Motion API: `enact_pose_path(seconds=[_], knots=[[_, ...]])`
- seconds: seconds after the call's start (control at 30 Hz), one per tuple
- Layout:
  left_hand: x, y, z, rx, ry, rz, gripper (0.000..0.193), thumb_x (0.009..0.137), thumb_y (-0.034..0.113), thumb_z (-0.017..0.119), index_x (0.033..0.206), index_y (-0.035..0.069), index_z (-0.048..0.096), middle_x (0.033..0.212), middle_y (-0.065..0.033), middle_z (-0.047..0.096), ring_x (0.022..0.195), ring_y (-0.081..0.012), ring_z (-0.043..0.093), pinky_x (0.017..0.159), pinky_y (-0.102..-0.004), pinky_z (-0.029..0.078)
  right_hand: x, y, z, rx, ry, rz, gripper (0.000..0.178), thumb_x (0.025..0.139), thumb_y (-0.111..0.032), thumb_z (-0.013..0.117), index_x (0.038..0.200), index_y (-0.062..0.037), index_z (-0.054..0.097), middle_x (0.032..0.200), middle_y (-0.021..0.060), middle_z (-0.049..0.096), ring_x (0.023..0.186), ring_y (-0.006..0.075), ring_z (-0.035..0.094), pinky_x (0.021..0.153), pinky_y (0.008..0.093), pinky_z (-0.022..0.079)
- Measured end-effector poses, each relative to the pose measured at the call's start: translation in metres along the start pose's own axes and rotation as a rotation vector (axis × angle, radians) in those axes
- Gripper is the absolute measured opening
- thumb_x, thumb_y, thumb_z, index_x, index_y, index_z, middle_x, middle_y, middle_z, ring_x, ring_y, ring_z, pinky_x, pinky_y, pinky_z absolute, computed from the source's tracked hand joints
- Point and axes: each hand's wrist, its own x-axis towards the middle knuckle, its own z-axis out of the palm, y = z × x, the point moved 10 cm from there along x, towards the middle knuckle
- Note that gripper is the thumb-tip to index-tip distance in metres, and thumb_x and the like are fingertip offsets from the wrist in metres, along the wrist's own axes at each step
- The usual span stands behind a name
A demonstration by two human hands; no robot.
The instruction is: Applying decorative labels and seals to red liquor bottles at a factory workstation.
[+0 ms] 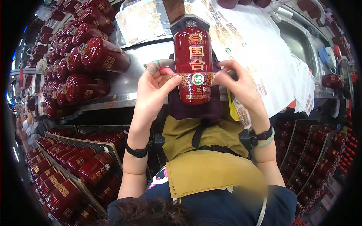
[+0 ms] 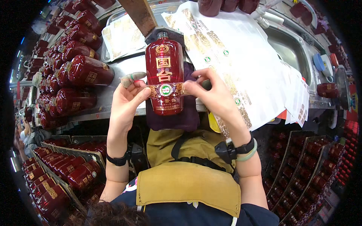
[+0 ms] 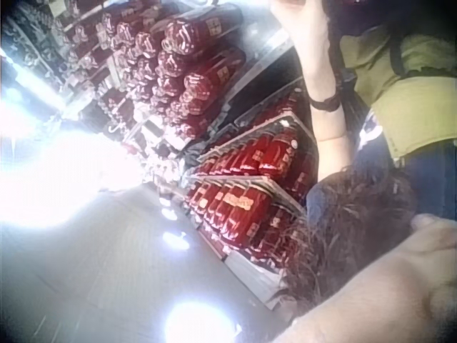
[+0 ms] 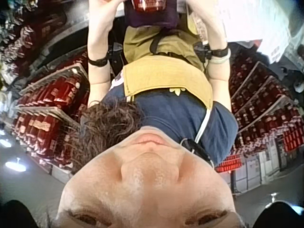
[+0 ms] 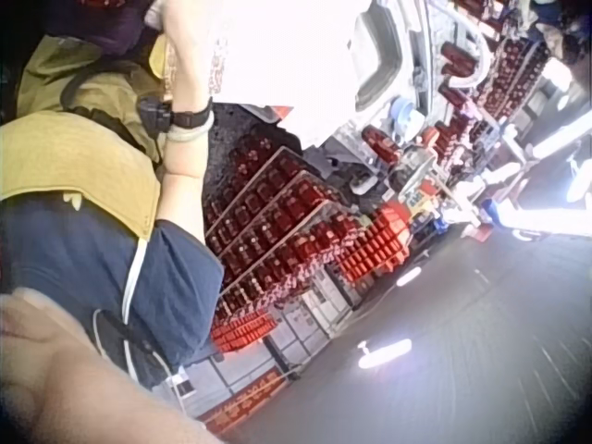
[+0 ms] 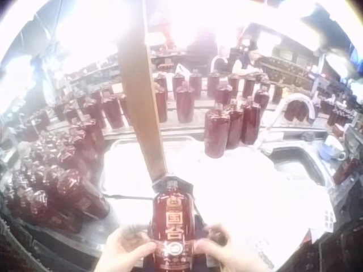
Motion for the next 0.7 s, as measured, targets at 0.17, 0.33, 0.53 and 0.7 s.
enact_pose_path(seconds=[0.17,0.33,0.53,0.7], knots=[[0.002,-0.001,-0.003,-0.005,0.002,-0.013,0.048,0.093,0.000,0.074,0.137,-0.002,0.055,0.105,-0.0013,0.059,0.102,-0.0107,0.061,0.094,-0.0263,0.051,-0.007,-0.058,-0.042,-0.247,0.340,-0.363,0.027,0.097,-0.007,0.060,0.123,-0.0009,0.060,0.110,0.0166,0.063,0.101,0.0308,0.062,0.090,0.0388,0.050],[0.003,-0.002,-0.005,0.006,0.000,-0.032,0.049,0.093,-0.001,0.074,0.137,-0.002,0.054,0.103,-0.0008,0.058,0.103,-0.0106,0.061,0.095,-0.0267,0.051,-0.036,-0.144,0.037,-0.486,-0.062,-0.832,0.017,0.084,0.005,0.062,0.096,-0.0024,0.071,0.089,0.0088,0.067,0.093,0.0323,0.064,0.085,0.0409,0.052],[0.000,0.005,0.004,0.037,-0.024,0.050,0.060,0.092,0.004,0.077,0.144,-0.004,0.048,0.127,-0.0111,0.061,0.114,-0.0175,0.063,0.102,-0.0332,0.052,-0.012,-0.113,0.003,-0.374,0.045,-0.643,0.022,0.092,0.001,0.064,0.112,-0.0018,0.072,0.097,0.0077,0.069,0.081,0.0219,0.067,0.076,0.0333,0.055],[-0.007,0.001,0.015,0.024,-0.052,0.119,0.079,0.089,0.013,0.082,0.153,-0.001,0.040,0.150,-0.0161,0.050,0.137,-0.0244,0.050,0.116,-0.0399,0.040,-0.009,-0.035,0.017,-0.034,-0.073,-0.112,0.063,0.085,-0.024,0.086,0.136,-0.0002,0.058,0.102,0.0072,0.072,0.092,0.0101,0.066,0.084,0.0276,0.053]])
